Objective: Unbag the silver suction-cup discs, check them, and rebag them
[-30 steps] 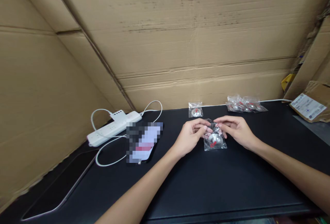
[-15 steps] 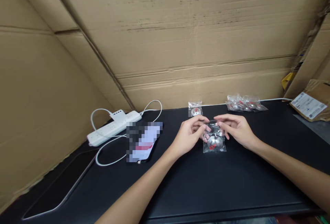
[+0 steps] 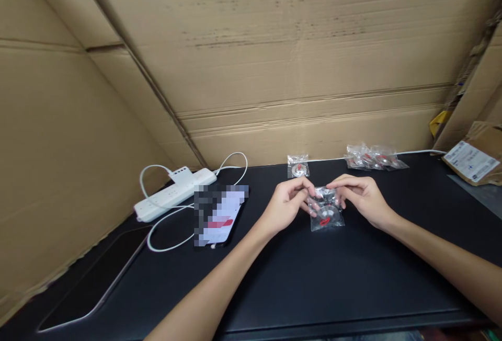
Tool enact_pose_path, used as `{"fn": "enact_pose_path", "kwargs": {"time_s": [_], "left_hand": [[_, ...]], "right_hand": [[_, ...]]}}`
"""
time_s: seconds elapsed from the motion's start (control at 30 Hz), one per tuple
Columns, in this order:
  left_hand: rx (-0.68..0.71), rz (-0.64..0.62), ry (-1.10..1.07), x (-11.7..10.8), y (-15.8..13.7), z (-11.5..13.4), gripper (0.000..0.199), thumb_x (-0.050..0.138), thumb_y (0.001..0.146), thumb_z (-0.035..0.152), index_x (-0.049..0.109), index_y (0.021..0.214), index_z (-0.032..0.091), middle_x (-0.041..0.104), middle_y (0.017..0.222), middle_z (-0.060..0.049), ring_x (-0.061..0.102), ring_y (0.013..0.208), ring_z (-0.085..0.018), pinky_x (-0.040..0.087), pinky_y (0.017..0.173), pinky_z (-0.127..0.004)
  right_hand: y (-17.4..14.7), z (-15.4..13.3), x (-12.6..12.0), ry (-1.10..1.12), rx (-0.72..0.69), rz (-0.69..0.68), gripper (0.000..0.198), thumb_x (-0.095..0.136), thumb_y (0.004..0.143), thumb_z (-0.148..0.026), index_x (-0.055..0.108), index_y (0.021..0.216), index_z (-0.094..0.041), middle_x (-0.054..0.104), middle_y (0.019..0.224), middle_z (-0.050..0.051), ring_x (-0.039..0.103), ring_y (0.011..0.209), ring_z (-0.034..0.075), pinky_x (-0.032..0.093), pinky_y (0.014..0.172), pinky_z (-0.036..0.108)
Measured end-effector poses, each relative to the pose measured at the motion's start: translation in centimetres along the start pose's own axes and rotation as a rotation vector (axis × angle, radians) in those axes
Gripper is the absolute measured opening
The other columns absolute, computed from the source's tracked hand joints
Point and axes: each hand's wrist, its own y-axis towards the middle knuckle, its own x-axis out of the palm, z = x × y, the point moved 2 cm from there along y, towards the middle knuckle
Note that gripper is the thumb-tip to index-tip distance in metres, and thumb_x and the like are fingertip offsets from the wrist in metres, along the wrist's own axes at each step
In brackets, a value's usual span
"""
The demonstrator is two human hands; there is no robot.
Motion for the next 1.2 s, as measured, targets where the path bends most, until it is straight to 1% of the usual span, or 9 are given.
{"fn": "enact_pose_path", "kwargs": {"time_s": [0.1, 0.33, 0.47, 0.53, 0.63, 0.87, 0.97, 1.03, 1.2], "left_hand": [[-0.002, 0.005, 0.023, -0.2, -0.1, 0.0, 0.017, 0.052, 0.09, 0.025, 0.062, 0.086, 0.012, 0.064, 0.082, -0.005, 0.069, 0.061, -0.015, 0.06, 0.061, -0.03], [0.05, 0.079, 0.158, 0.1, -0.1, -0.6, 0.007, 0.062, 0.084, 0.02, 0.061, 0.087, 0.014, 0.066, 0.083, -0.004, 0.068, 0.063, -0.014, 0.059, 0.063, -0.029], [0.054, 0.081, 0.178, 0.4, -0.3, -0.7, 0.006, 0.06, 0.085, 0.019, 0.06, 0.089, 0.015, 0.067, 0.084, -0.004, 0.069, 0.064, -0.015, 0.059, 0.065, -0.031], [0.07, 0.07, 0.199, 0.5, -0.4, -0.5, 0.006, 0.06, 0.086, 0.02, 0.06, 0.09, 0.015, 0.067, 0.083, -0.004, 0.069, 0.065, -0.015, 0.059, 0.065, -0.03], [0.096, 0.055, 0.25, 0.6, -0.6, -0.2, 0.005, 0.06, 0.087, 0.019, 0.058, 0.09, 0.016, 0.068, 0.085, -0.004, 0.068, 0.066, -0.014, 0.057, 0.065, -0.028], [0.069, 0.088, 0.282, 0.7, -0.5, -0.3, 0.03, 0.067, 0.085, 0.029, 0.053, 0.109, 0.02, 0.068, 0.088, -0.003, 0.065, 0.067, -0.013, 0.053, 0.06, -0.025], [0.048, 0.054, 0.357, 0.7, -0.4, -0.6, 0.02, 0.063, 0.089, 0.036, 0.063, 0.094, 0.016, 0.064, 0.078, -0.002, 0.061, 0.065, -0.013, 0.051, 0.059, -0.024], [0.059, 0.024, 0.387, 0.7, -0.4, -0.7, 0.023, 0.059, 0.091, 0.035, 0.066, 0.084, 0.015, 0.061, 0.072, -0.001, 0.058, 0.063, -0.012, 0.049, 0.059, -0.024], [0.089, 0.02, 0.4, 0.8, -0.4, -0.6, 0.022, 0.058, 0.092, 0.032, 0.068, 0.084, 0.015, 0.063, 0.071, -0.002, 0.057, 0.063, -0.012, 0.048, 0.06, -0.024]], "right_hand": [[0.0, -0.2, -0.2, -0.022, -0.026, -0.026, 0.015, 0.066, 0.085, -0.028, 0.079, 0.09, -0.023, 0.066, 0.092, 0.006, 0.056, 0.062, 0.012, 0.048, 0.059, 0.03], [0.1, -0.3, 0.0, -0.083, -0.023, 0.01, 0.019, 0.07, 0.083, -0.036, 0.073, 0.077, -0.019, 0.067, 0.088, 0.007, 0.059, 0.073, 0.016, 0.05, 0.064, 0.03], [0.2, 0.2, 0.2, -0.087, -0.008, 0.051, 0.026, 0.077, 0.077, -0.036, 0.062, 0.091, -0.02, 0.065, 0.086, 0.004, 0.062, 0.079, 0.017, 0.052, 0.071, 0.031], [0.2, 0.6, 0.2, -0.14, 0.0, 0.029, 0.028, 0.077, 0.076, -0.035, 0.061, 0.093, -0.02, 0.065, 0.086, 0.004, 0.062, 0.078, 0.017, 0.052, 0.072, 0.031], [0.1, 1.2, 0.3, -0.166, 0.051, -0.049, 0.022, 0.073, 0.08, -0.038, 0.064, 0.083, -0.018, 0.065, 0.079, 0.004, 0.061, 0.074, 0.016, 0.05, 0.07, 0.031], [0.1, 1.2, 0.3, -0.082, 0.097, -0.078, 0.023, 0.074, 0.079, -0.038, 0.066, 0.079, -0.017, 0.064, 0.076, 0.002, 0.06, 0.072, 0.015, 0.049, 0.071, 0.031], [0.1, 1.1, 0.3, -0.09, 0.089, -0.093, 0.023, 0.075, 0.079, -0.039, 0.067, 0.079, -0.017, 0.065, 0.077, 0.003, 0.061, 0.073, 0.016, 0.049, 0.072, 0.031], [0.1, 1.1, 0.3, -0.096, 0.091, -0.099, 0.023, 0.075, 0.079, -0.039, 0.067, 0.079, -0.017, 0.065, 0.077, 0.003, 0.061, 0.073, 0.016, 0.05, 0.071, 0.031], [0.0, 0.9, 0.5, -0.061, 0.116, -0.108, 0.024, 0.076, 0.077, -0.04, 0.069, 0.082, -0.018, 0.068, 0.08, 0.004, 0.064, 0.075, 0.017, 0.051, 0.073, 0.031]]}}
